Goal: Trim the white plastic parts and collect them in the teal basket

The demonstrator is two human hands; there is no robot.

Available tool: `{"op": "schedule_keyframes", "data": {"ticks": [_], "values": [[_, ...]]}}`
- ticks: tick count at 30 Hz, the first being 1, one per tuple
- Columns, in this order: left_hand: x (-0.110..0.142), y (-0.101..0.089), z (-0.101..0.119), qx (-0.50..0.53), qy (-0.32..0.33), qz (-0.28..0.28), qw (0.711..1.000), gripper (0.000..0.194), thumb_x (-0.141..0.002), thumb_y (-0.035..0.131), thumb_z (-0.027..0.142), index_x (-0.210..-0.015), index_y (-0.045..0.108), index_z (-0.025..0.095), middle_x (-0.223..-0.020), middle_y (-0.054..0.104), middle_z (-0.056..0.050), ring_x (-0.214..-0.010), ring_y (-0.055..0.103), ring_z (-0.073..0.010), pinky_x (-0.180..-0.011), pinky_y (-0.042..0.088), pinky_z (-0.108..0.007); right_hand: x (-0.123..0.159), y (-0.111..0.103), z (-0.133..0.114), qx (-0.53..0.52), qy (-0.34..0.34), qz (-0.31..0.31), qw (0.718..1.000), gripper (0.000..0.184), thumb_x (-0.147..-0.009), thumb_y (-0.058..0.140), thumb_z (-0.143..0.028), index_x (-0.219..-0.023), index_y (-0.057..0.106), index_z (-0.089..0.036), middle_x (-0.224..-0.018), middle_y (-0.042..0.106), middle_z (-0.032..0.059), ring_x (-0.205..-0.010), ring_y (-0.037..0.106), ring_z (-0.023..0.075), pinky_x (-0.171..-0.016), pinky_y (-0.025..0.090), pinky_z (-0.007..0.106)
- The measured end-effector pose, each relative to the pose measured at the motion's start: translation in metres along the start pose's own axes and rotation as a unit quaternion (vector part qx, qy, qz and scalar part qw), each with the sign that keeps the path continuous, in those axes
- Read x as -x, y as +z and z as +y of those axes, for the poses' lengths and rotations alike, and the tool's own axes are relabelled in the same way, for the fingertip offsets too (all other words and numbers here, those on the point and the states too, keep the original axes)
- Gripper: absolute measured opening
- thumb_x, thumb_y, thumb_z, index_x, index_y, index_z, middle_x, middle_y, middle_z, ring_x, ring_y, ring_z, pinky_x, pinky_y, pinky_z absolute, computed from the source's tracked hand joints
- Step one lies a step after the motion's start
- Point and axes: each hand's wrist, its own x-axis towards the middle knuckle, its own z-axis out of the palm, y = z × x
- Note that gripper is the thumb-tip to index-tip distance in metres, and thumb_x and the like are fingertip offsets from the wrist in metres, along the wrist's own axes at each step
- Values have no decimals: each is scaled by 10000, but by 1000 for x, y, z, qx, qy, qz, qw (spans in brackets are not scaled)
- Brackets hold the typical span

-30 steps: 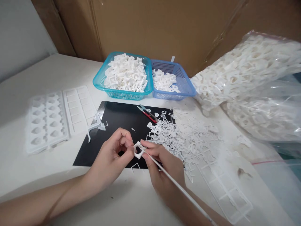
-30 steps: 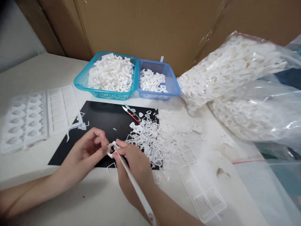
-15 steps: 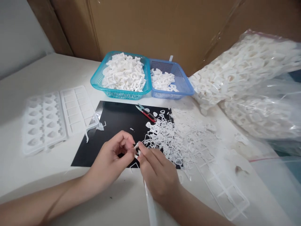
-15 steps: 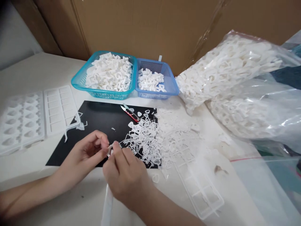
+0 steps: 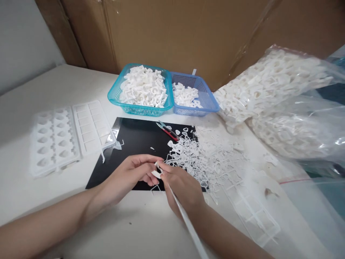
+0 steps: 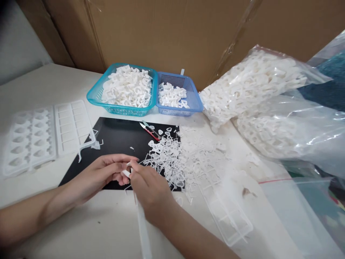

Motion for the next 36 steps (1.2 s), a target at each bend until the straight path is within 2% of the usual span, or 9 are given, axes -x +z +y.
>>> {"op": "schedule_keyframes", "data": {"ticks": [2,5,7,17,24,28,31,34,36], "values": [[0,-1,0,21,4,-6,1000,226,-819,660,268,-1000,756,172,-787,735,-60,-625,647,-133,-645,534,-245,-3,-4,0,-51,62,-6,997,163,-907,487,-88,-970,592,-195,-1017,744,89,-811,712,159,-699,581,256],[0,-2,0,26,8,-18,999,216,-809,690,261,-1003,765,205,-852,763,-55,-653,649,-118,-670,529,-226,-8,-11,-1,-121,152,-21,981,114,-887,555,-119,-919,625,-203,-1013,746,66,-845,715,152,-731,577,256],[0,-1,0,24,11,-23,999,208,-808,699,269,-997,771,225,-871,770,-47,-663,646,-110,-677,524,-213,-10,-14,0,-156,174,-36,972,116,-884,563,-115,-904,638,-202,-1023,742,67,-911,709,164,-779,575,281],[-2,0,0,-27,24,-7,999,258,-788,703,288,-1025,771,212,-940,770,-77,-693,649,-144,-718,538,-268,-10,-15,2,-143,172,-34,974,150,-890,564,-119,-954,654,-221,-1045,745,51,-866,719,159,-771,594,288],[-3,0,-1,-12,23,-20,999,213,-811,691,279,-1008,773,273,-894,776,-18,-695,633,-97,-706,509,-188,-11,-14,3,-130,152,-26,980,146,-882,562,-90,-924,637,-208,-1002,752,60,-842,719,156,-750,596,277],[-3,0,-3,6,23,-17,1000,201,-812,697,250,-997,771,269,-881,774,-8,-710,642,-100,-702,510,-188,-10,-11,3,-101,109,-24,989,139,-884,561,-70,-935,597,-194,-990,746,87,-812,709,159,-720,595,288],[-1,1,-3,1,26,-19,999,189,-836,678,241,-1001,767,258,-874,770,-7,-752,658,-111,-741,514,-204,-12,-9,2,-64,70,-34,995,137,-868,559,-36,-868,568,-172,-941,742,123,-765,696,174,-662,592,298],[0,1,-3,6,30,-39,999,193,-852,667,225,-1012,762,275,-888,767,7,-790,675,-116,-772,520,-211,-13,-7,1,-8,39,-34,999,161,-857,566,-16,-813,554,-170,-867,745,123,-721,683,185,-600,582,287],[0,1,-3,17,31,-55,998,212,-852,666,196,-1018,759,290,-887,767,18,-805,685,-114,-775,524,-205,-12,-7,-1,37,15,-38,998,155,-850,584,-17,-818,563,-167,-891,750,127,-713,677,193,-606,584,300]]}}
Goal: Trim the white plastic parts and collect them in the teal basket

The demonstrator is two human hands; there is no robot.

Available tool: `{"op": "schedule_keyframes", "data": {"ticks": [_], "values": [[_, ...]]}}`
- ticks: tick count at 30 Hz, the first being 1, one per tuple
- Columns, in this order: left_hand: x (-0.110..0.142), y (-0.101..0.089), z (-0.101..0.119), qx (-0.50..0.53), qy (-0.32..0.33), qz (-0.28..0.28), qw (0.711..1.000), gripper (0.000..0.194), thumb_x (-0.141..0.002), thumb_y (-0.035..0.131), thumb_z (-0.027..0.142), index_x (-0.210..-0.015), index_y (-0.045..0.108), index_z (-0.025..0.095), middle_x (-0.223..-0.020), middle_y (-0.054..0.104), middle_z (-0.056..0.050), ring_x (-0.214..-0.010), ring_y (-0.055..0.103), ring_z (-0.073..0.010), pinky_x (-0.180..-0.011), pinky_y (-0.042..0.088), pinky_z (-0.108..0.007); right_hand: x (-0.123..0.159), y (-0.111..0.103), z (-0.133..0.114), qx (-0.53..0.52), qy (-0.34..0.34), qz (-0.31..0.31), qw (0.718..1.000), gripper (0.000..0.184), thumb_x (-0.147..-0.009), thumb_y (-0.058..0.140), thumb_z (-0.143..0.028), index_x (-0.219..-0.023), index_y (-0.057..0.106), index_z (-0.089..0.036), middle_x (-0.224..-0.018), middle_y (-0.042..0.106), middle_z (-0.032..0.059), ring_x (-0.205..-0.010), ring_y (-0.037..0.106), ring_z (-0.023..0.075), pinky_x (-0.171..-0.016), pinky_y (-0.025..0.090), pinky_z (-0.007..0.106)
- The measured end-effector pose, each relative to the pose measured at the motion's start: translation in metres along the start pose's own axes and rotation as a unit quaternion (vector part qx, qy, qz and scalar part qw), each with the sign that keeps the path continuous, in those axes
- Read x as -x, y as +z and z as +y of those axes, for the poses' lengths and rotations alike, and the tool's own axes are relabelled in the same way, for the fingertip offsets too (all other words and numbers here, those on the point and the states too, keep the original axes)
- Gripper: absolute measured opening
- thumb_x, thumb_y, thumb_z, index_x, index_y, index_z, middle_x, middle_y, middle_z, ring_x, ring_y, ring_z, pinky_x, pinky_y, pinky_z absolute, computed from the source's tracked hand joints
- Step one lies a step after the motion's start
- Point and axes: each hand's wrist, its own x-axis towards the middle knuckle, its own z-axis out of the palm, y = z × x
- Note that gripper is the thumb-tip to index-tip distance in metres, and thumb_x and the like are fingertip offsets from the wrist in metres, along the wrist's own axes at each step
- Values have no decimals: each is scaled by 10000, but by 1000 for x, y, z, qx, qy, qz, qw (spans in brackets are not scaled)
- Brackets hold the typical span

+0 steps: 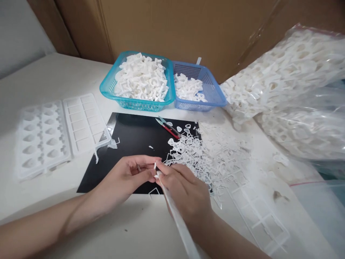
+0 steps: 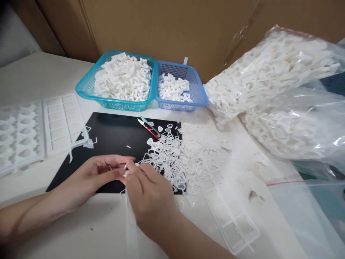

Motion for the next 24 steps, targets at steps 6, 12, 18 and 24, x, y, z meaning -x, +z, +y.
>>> {"op": "schedule_keyframes", "data": {"ticks": [6,12,18,24], "values": [[-2,-1,3,12,-48,18,999,198,-805,711,188,-991,755,239,-841,763,8,-783,676,-113,-759,523,-193,6,5,1,86,-100,31,991,89,-847,606,-78,-800,579,-148,-971,749,166,-858,715,234,-739,610,323],[-1,1,5,11,-68,43,997,172,-839,684,260,-990,740,200,-839,758,-10,-769,668,-110,-746,520,-192,3,10,1,105,-103,68,987,122,-855,582,-66,-764,563,-145,-926,752,179,-860,728,227,-706,612,278],[2,-1,1,11,-65,115,991,150,-787,737,265,-927,716,214,-763,746,15,-751,684,-117,-735,526,-195,4,-5,20,122,-36,55,990,118,-886,532,-8,-891,595,-108,-933,743,192,-872,725,216,-738,616,302],[5,-12,-2,-78,-9,131,988,145,-831,702,268,-973,694,244,-804,718,29,-743,658,-90,-710,524,-158,0,-29,53,167,137,47,975,87,-907,550,-101,-931,618,-150,-910,744,85,-804,721,172,-702,590,264]]}}
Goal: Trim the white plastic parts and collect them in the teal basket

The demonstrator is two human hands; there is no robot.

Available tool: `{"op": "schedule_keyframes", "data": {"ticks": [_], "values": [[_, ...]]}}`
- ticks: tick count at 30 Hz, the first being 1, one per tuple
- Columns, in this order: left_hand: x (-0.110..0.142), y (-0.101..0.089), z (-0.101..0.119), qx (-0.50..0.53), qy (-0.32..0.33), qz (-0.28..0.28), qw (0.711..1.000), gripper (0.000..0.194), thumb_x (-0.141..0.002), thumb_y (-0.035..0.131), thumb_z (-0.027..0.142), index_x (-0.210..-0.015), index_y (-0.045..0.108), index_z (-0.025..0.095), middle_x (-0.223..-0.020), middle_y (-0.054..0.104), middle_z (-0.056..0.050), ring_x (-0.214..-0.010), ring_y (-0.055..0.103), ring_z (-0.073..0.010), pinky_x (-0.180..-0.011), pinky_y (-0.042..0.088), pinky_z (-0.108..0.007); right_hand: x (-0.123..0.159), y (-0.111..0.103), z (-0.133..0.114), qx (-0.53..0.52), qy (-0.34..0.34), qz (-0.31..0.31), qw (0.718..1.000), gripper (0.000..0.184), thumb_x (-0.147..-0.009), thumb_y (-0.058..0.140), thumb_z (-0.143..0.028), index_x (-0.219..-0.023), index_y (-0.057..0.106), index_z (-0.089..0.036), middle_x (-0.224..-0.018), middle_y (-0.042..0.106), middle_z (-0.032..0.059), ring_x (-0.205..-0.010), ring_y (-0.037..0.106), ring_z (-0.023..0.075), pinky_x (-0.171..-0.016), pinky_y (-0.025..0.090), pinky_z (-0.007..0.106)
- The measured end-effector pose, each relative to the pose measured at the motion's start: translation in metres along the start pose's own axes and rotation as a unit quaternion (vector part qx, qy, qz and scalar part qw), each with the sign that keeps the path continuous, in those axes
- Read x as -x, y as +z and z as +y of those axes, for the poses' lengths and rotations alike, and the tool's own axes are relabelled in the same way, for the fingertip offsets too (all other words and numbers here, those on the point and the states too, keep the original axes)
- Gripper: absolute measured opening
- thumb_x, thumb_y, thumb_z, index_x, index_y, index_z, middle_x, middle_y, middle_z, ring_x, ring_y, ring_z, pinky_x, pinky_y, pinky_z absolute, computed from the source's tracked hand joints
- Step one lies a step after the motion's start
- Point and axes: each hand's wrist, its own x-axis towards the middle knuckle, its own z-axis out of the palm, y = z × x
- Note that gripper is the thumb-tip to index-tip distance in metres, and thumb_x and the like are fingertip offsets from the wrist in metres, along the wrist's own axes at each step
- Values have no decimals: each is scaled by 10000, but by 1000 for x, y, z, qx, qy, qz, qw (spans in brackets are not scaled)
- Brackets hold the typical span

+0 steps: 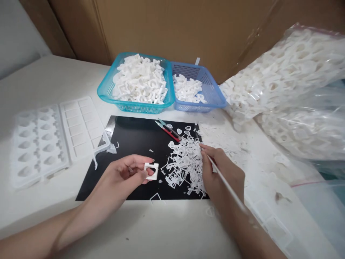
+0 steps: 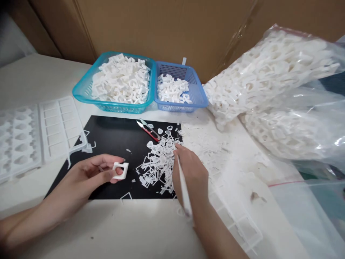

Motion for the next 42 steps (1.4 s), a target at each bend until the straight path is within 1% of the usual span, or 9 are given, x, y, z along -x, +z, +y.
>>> {"op": "schedule_keyframes", "data": {"ticks": [2,5,11,17,21,28,34,37,42], "values": [[0,0,-1,-8,24,-3,1000,150,-846,682,253,-996,675,251,-814,702,30,-744,647,-89,-703,526,-157,-4,-2,1,-42,40,-11,998,66,-909,557,-143,-874,606,-170,-889,737,47,-789,711,144,-676,566,223],[0,3,-3,4,49,-22,999,157,-853,677,265,-1003,631,245,-832,676,22,-786,652,-105,-697,525,-169,-6,-4,-6,-105,75,-29,991,80,-893,578,-172,-816,592,-186,-904,703,30,-852,679,137,-740,537,235],[-1,9,-4,-3,80,-22,997,157,-830,711,283,-916,594,224,-906,654,8,-804,600,-103,-691,482,-183,1,-9,-24,-231,85,-74,966,95,-874,577,-139,-795,578,-193,-846,584,17,-805,585,115,-703,479,240],[0,11,-2,-56,70,-24,996,172,-837,691,275,-813,535,205,-720,579,39,-651,493,-87,-587,391,-182,11,-9,-45,-368,114,-126,914,90,-868,569,-137,-841,593,-219,-955,684,1,-925,646,112,-800,512,243],[-1,11,-2,-61,71,-26,995,179,-828,688,255,-781,526,196,-681,533,52,-613,449,-81,-564,374,-180,15,-8,-53,-391,138,-141,899,62,-854,580,-159,-846,601,-217,-987,729,6,-907,692,117,-795,547,239],[0,11,1,-54,72,-30,996,178,-818,679,205,-774,507,190,-672,520,60,-615,454,-73,-557,371,-163,21,-6,-55,-383,113,-155,904,126,-875,547,-127,-948,591,-220,-1044,741,13,-948,702,107,-820,564,217],[2,11,3,-50,67,-30,996,184,-814,683,199,-768,505,190,-669,509,61,-609,450,-72,-553,372,-162,19,-7,-56,-330,23,-119,936,223,-877,516,-60,-1043,562,-201,-1021,740,56,-964,697,135,-847,579,253],[0,12,2,-48,63,-32,996,169,-826,675,211,-774,515,193,-683,529,54,-625,478,-79,-572,390,-173,25,-3,-57,-284,-16,-123,951,240,-892,487,-68,-1076,566,-199,-1018,734,71,-957,700,168,-842,590,293],[-1,13,2,-38,52,-42,997,161,-825,689,226,-798,532,198,-669,517,58,-620,468,-79,-568,377,-173,38,13,-50,-225,-16,-138,964,282,-905,430,-114,-1076,617,-236,-1085,706,75,-940,699,193,-823,598,330]]}}
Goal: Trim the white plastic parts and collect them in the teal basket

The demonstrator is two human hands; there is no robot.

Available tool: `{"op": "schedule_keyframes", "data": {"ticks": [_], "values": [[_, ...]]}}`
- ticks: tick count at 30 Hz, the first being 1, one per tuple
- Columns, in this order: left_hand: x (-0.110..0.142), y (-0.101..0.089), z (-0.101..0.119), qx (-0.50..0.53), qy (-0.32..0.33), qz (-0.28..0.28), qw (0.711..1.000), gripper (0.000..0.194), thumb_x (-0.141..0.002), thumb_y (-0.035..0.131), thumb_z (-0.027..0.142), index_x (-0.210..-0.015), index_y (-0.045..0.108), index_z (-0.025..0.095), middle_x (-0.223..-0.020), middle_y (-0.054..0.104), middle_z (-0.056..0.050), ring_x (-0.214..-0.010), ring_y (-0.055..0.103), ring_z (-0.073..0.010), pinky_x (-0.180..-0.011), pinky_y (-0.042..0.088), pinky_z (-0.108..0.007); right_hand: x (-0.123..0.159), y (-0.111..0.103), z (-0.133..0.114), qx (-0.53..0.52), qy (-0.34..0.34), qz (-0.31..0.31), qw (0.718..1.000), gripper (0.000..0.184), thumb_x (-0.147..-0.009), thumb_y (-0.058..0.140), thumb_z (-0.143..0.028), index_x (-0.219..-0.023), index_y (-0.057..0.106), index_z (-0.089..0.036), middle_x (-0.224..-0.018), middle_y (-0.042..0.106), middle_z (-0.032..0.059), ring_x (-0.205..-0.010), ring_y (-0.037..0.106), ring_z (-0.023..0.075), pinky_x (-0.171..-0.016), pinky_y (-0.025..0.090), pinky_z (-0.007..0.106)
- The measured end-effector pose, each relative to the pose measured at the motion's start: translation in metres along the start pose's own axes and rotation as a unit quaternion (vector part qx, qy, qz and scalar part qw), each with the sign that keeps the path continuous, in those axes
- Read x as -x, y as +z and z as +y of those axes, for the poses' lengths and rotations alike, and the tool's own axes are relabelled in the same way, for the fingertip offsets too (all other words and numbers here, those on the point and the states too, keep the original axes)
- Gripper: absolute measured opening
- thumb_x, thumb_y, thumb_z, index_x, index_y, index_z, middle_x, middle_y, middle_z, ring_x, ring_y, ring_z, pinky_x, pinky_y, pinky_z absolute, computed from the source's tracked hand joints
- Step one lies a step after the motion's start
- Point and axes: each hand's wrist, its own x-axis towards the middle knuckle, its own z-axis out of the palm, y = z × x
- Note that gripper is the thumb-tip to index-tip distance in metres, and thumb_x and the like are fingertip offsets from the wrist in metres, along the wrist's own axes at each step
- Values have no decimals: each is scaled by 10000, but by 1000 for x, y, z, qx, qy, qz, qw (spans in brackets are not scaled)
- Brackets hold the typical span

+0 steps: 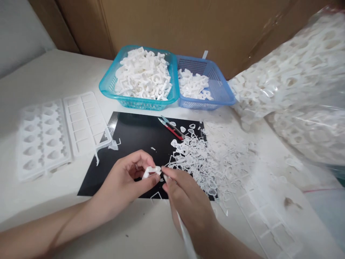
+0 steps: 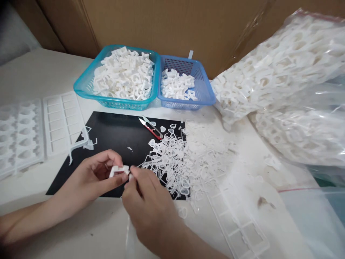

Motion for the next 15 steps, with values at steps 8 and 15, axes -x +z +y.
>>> {"op": "schedule_keyframes", "data": {"ticks": [8,15], "values": [[0,-5,6,117,-88,-60,987,206,-791,754,241,-848,562,191,-730,653,28,-629,554,-66,-595,417,-167,-23,-23,8,32,40,79,996,108,-908,519,-102,-940,578,-186,-1017,717,80,-957,686,165,-808,558,279],[0,-5,10,202,-134,-93,966,267,-772,774,297,-955,605,198,-826,725,-16,-548,604,-61,-525,451,-163,-24,-39,5,-29,170,71,982,153,-956,472,-270,-961,617,-223,-405,381,-112,-298,343,67,-331,247,192]]}}
